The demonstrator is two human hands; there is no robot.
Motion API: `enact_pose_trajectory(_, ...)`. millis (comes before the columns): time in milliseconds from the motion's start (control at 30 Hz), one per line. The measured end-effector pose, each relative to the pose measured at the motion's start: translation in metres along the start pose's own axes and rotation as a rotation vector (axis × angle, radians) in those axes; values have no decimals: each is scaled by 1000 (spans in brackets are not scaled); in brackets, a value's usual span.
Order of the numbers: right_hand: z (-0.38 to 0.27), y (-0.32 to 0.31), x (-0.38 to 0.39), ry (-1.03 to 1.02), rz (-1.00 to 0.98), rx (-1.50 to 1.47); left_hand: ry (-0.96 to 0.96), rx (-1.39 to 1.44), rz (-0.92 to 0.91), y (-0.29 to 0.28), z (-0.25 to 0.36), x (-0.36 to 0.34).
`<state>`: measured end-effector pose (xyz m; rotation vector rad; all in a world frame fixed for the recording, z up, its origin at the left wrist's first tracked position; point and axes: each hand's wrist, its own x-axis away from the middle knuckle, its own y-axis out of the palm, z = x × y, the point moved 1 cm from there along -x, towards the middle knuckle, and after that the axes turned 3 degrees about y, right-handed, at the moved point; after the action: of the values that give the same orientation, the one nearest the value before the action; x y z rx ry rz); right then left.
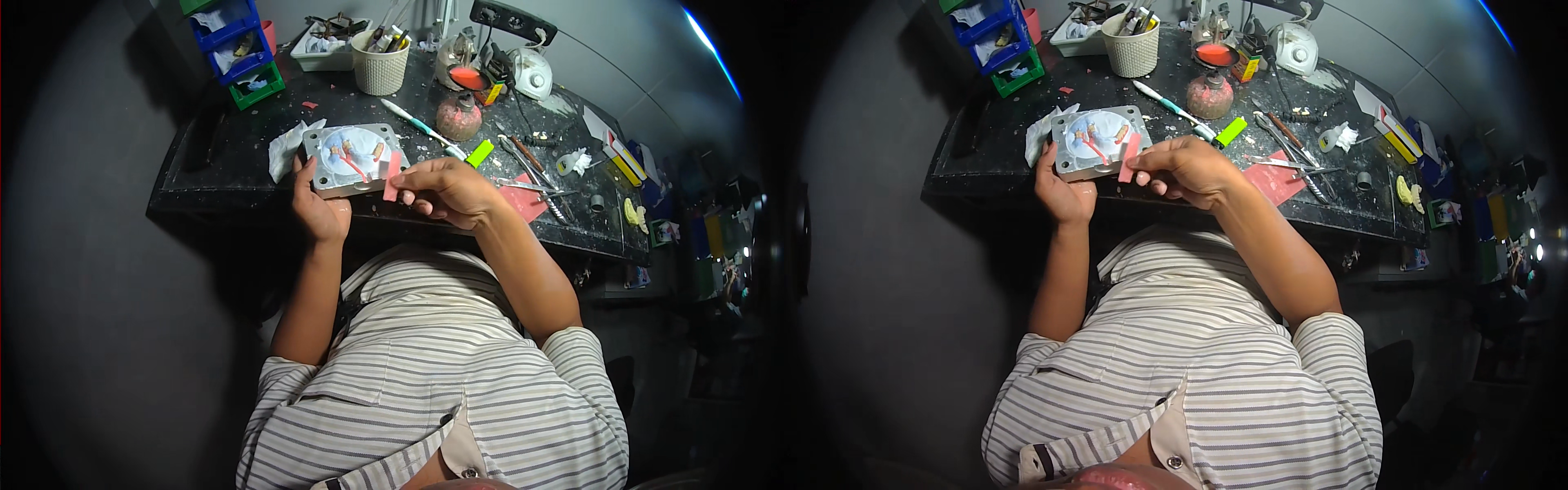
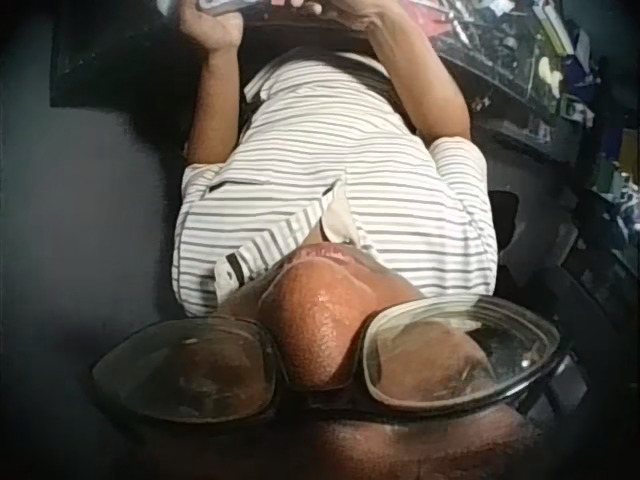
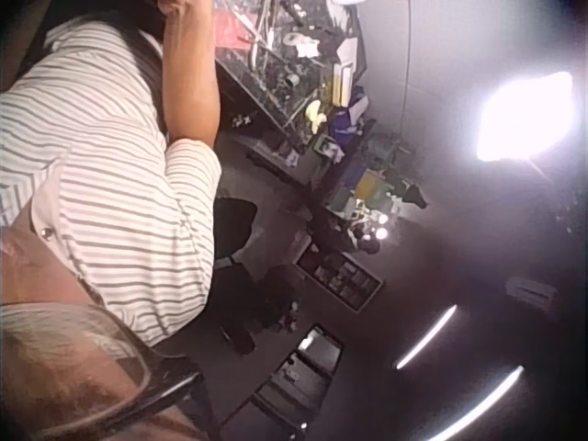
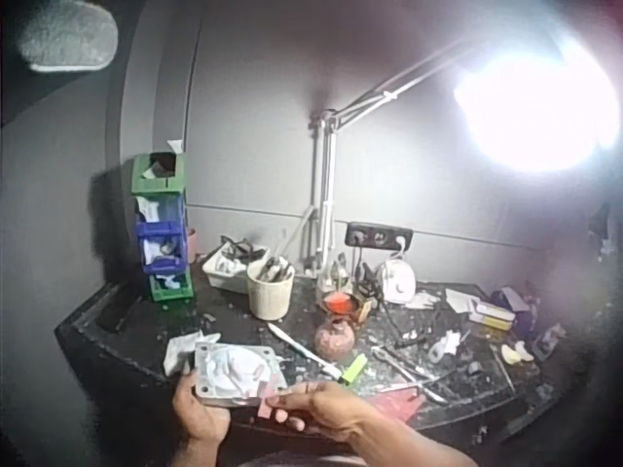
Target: The person shapes and carves wax around teeth in a metal mold using a metal tool, attaches additional wax strips by hand, applies melted wax from a heated spoon onto the mold, and then picks up a phone.
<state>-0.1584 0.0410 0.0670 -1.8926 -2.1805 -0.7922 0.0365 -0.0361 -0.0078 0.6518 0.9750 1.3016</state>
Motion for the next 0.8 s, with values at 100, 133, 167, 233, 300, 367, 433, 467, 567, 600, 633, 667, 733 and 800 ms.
enact_pose_trajectory(100, -10, -27, 17, -145, 225, 53, -1, 4, 40, 4, 3, 2)
enact_pose_trajectory(133, -10, -45, 21, -230, 303, 142, -1, 1, 44, 5, 3, 2)
enact_pose_trajectory(167, -9, -61, 26, -313, 377, 232, -4, 7, 45, 5, 2, 2)
enact_pose_trajectory(233, -16, -75, 41, -340, 546, 345, -6, -9, 27, 3, 2, 0)
enact_pose_trajectory(300, -17, -90, 52, -352, 555, 255, 4, -34, 18, 0, 1, -2)
enact_pose_trajectory(367, -22, -103, 55, -381, 604, 331, 16, -61, 10, -1, 0, -1)
enact_pose_trajectory(433, -30, -114, 53, -415, 654, 406, 0, -89, 9, 0, 0, -2)
enact_pose_trajectory(467, -33, -118, 50, -425, 659, 401, 3, -89, 11, 0, 0, -2)
enact_pose_trajectory(567, -43, -119, 41, -496, 657, 408, -7, -99, 19, -1, 0, -1)
enact_pose_trajectory(600, -46, -123, 38, -507, 653, 348, -10, -98, 19, -2, -1, -1)
enact_pose_trajectory(633, -49, -126, 34, -517, 649, 288, -13, -96, 19, -3, -2, -1)
enact_pose_trajectory(667, -51, -130, 31, -516, 609, 224, -12, -97, 20, -2, -2, -2)
enact_pose_trajectory(733, -53, -133, 24, -502, 574, 190, -14, -105, 24, -1, -1, -1)
enact_pose_trajectory(800, -54, -130, 21, -488, 542, 154, -6, -106, 22, 3, 0, 0)
